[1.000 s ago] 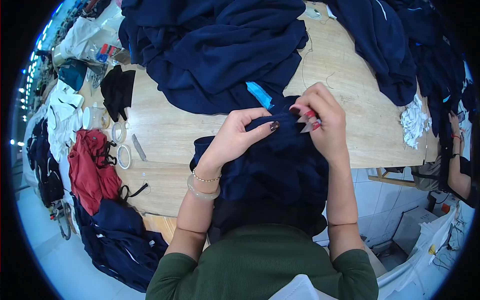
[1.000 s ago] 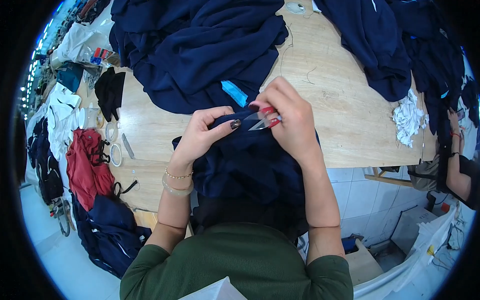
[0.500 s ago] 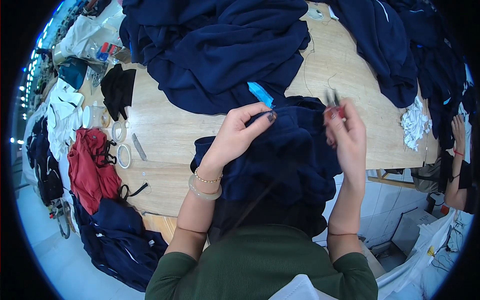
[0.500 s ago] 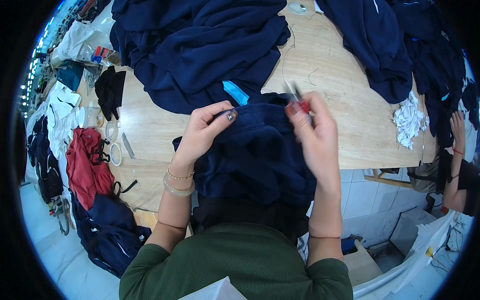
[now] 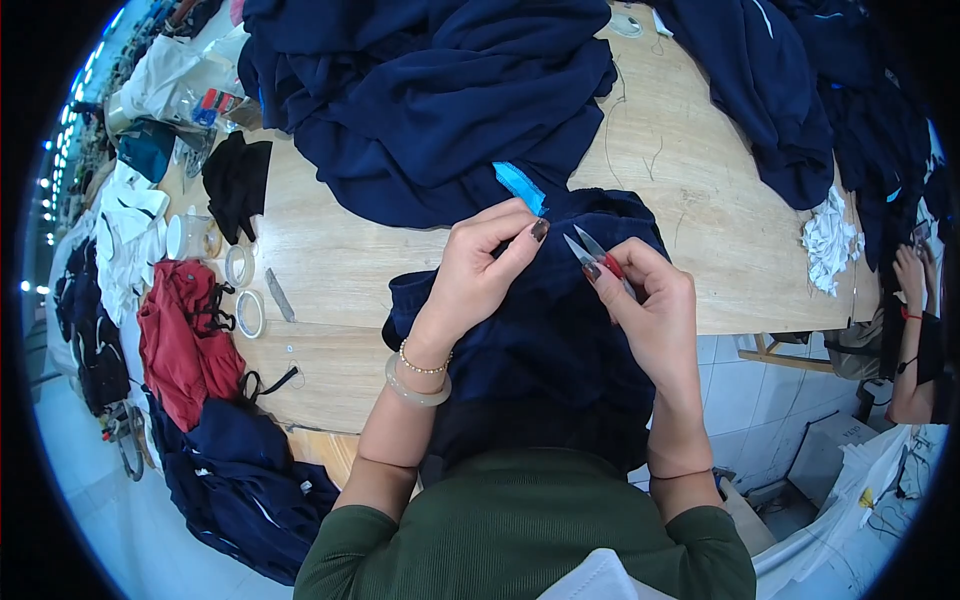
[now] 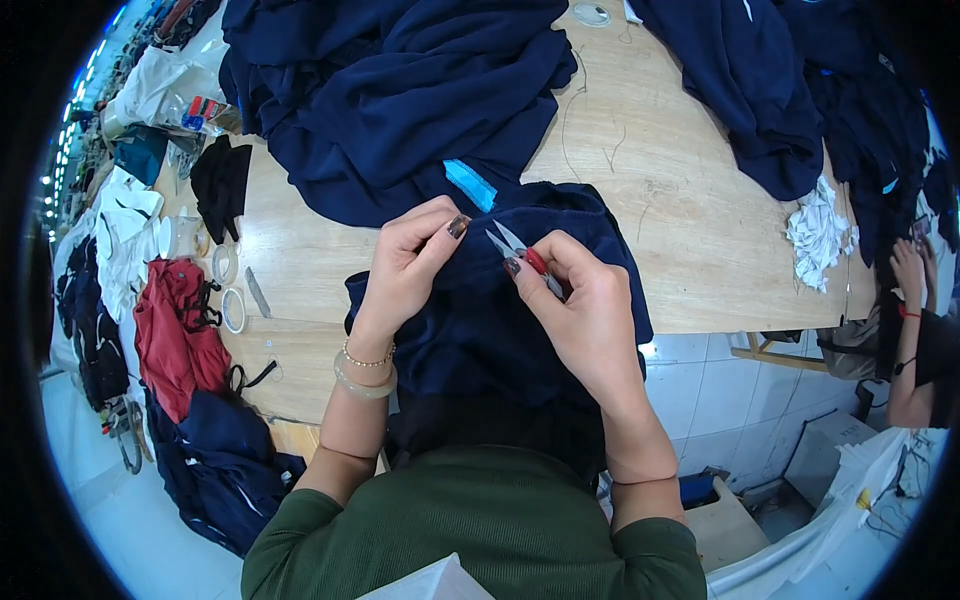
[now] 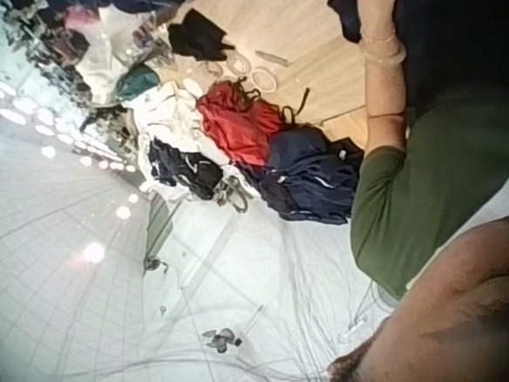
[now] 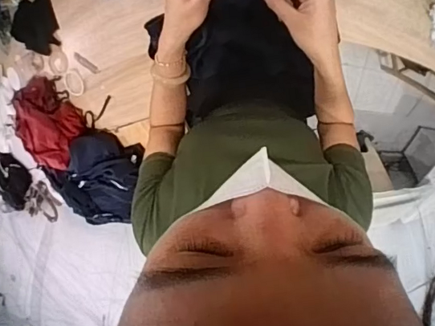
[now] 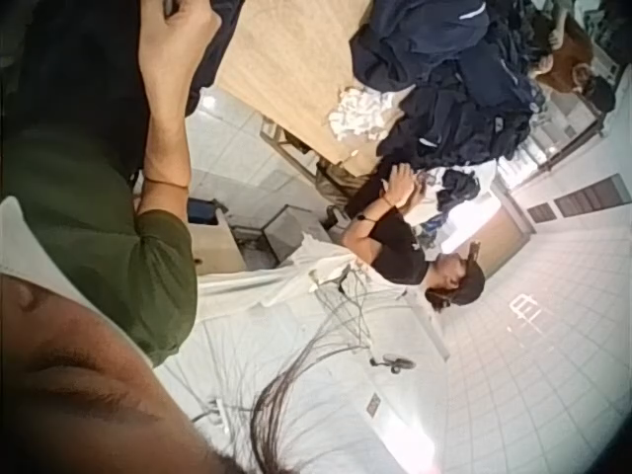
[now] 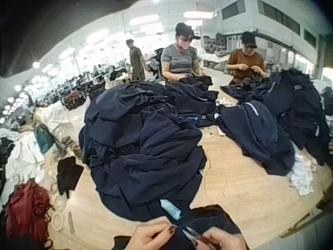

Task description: The person is trimming excess threads from navy blue garments using small clippers at a factory workbench.

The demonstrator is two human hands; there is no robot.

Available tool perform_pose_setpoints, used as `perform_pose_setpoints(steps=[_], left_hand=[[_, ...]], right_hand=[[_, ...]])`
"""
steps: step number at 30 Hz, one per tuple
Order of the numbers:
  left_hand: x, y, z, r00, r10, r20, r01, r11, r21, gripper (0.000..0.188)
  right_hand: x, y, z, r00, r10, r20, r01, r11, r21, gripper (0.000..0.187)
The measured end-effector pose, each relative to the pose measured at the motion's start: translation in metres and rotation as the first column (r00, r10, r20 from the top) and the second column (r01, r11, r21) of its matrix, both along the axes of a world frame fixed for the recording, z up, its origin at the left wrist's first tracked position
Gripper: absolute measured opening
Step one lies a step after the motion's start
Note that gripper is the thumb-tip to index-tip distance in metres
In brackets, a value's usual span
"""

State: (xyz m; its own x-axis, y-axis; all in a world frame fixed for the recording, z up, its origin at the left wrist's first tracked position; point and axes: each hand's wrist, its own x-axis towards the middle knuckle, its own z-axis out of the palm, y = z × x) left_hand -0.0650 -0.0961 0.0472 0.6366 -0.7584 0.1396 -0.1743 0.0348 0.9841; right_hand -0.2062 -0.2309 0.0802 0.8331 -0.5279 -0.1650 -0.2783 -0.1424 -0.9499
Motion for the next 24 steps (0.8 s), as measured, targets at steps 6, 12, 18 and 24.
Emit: perform_pose_setpoints(steps=[6, 12, 18, 24], left_hand=[[0.001, 0.001, 0.0, 1.0, -0.011, 0.003, 0.011, 1.0, -0.006, 0.018], [0.002, 0.0, -0.004, 0.999, -0.033, 0.02, 0.034, 0.999, -0.019, 0.017], [-0.006, -0.006, -0.003, 0.977, 0.093, -0.193, -0.098, 0.995, -0.02, 0.006], [0.004, -0.002, 0.003, 0.996, -0.027, 0.083, 0.021, 0.997, 0.08, 0.009]], right_hand=[[0.001, 0.0, -0.005, 0.999, -0.006, 0.044, 0.005, 1.0, 0.021, 0.014], [0.007, -0.004, -0.013, 0.981, -0.014, 0.194, -0.01, 0.993, 0.12, 0.014], [0.015, -0.009, -0.007, 0.987, 0.0, 0.163, -0.035, 0.976, 0.214, 0.015], [0.017, -0.011, -0.006, 0.985, 0.036, 0.17, -0.081, 0.961, 0.264, 0.014]])
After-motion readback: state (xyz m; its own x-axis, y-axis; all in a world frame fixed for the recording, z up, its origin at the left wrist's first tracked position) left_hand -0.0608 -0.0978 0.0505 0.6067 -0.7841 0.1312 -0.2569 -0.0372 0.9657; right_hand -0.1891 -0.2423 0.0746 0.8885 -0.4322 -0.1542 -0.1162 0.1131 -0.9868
